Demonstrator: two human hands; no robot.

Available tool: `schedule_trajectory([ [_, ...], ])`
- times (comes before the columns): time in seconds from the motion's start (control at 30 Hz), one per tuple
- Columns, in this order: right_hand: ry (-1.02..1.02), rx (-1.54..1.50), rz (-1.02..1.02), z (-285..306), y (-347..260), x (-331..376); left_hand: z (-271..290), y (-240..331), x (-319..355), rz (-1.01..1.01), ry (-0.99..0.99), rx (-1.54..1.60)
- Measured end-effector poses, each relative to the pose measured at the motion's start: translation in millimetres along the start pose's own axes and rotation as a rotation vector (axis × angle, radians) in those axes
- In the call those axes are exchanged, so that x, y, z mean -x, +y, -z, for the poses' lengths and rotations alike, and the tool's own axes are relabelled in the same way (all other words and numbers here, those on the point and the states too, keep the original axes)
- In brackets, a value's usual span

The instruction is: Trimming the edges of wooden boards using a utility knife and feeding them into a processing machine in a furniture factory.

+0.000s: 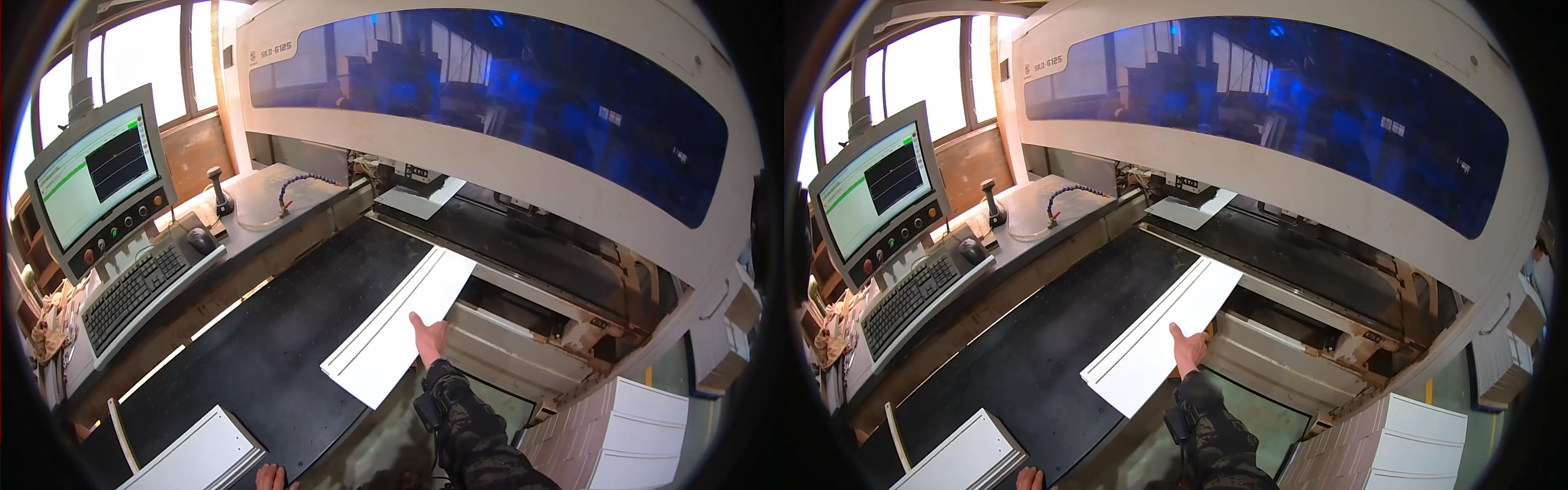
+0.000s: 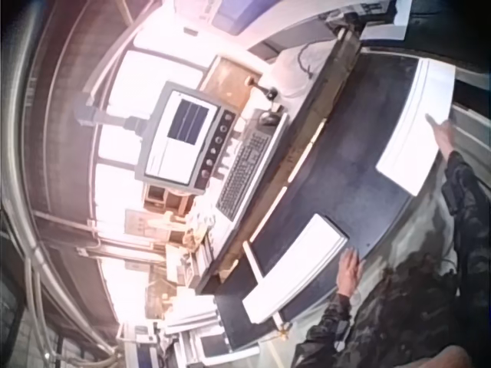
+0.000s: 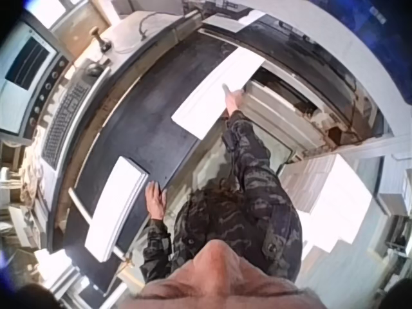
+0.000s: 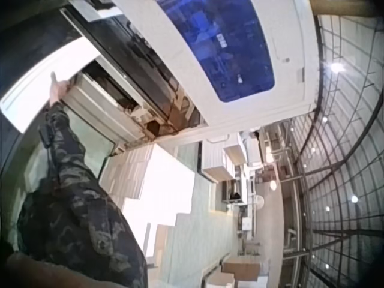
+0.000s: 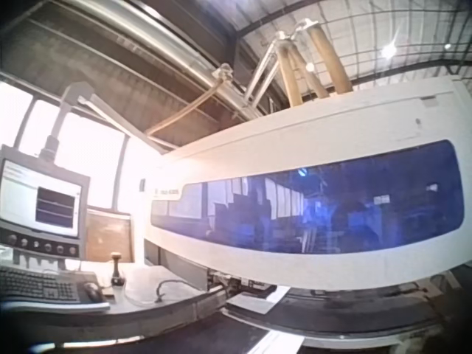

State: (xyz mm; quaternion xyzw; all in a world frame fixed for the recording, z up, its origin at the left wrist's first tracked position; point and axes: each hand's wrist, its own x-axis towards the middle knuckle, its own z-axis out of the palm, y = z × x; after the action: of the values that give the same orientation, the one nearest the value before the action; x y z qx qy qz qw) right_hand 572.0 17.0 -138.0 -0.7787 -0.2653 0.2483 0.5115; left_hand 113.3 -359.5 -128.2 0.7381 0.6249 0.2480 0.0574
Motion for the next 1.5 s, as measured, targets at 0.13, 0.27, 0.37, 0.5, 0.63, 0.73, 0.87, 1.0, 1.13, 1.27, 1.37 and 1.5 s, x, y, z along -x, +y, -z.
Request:
schedule_trajectory([
  [0.13, 0.021, -0.006, -0.033, 4.9, -7.4, 6.7, -2.5, -1.3, 0.9, 0.003, -0.005, -0.004],
  [0.27, 0.044, -0.026, -0.059, 7.2, -7.8, 7.5, -1.1, -0.5, -0.3, -0.015, 0.006, -0.002],
  [0.37, 0.071, 0.002, -0.05, 5.1, -6.2, 6.6, -0.8, -0.4, -1.1, -0.024, 0.008, -0.003],
  [0.5, -0.022, -0.021, -0.046, 4.0, -5.0, 3.8, -1.2, 0.4, -0.5, -0.006, 0.008, 0.005],
  [0.63, 0.009, -0.013, -0.01, 3.3, 4.6, -5.1, -1.2, 0.6, -2.5, -0.025, 0.002, 0.004],
  [0.73, 0.012, -0.018, -0.011, 3.4, 3.4, -2.6, -0.2, 1.5, -2.9, -0.026, 0.004, 0.004],
  [0.87, -0.003, -0.015, -0.013, 5.2, -4.1, 6.8, -0.4, 0.0, -0.6, -0.035, 0.019, 0.001],
  [1.0, 0.01, 0.024, -0.026, 6.5, -1.5, 2.5, -1.6, -0.9, -0.6, -0.04, 0.018, 0.003],
  [1.13, 0.013, 0.038, -0.016, 3.8, 2.8, -0.8, 1.4, 3.6, -2.8, -0.036, 0.018, 0.014],
  [1.27, 0.018, 0.052, -0.025, -0.8, 5.3, -4.4, -1.7, 0.8, 2.0, -0.036, 0.02, 0.008],
  [1.37, 0.033, 0.049, -0.049, -10.4, 17.4, -17.3, 2.3, 5.9, 3.6, -0.033, 0.004, -0.013],
  [1.5, 0.181, 0.157, 0.122, 2.3, 77.0, -72.2, -14.7, 15.1, -11.6, -0.219, 0.045, 0.063],
])
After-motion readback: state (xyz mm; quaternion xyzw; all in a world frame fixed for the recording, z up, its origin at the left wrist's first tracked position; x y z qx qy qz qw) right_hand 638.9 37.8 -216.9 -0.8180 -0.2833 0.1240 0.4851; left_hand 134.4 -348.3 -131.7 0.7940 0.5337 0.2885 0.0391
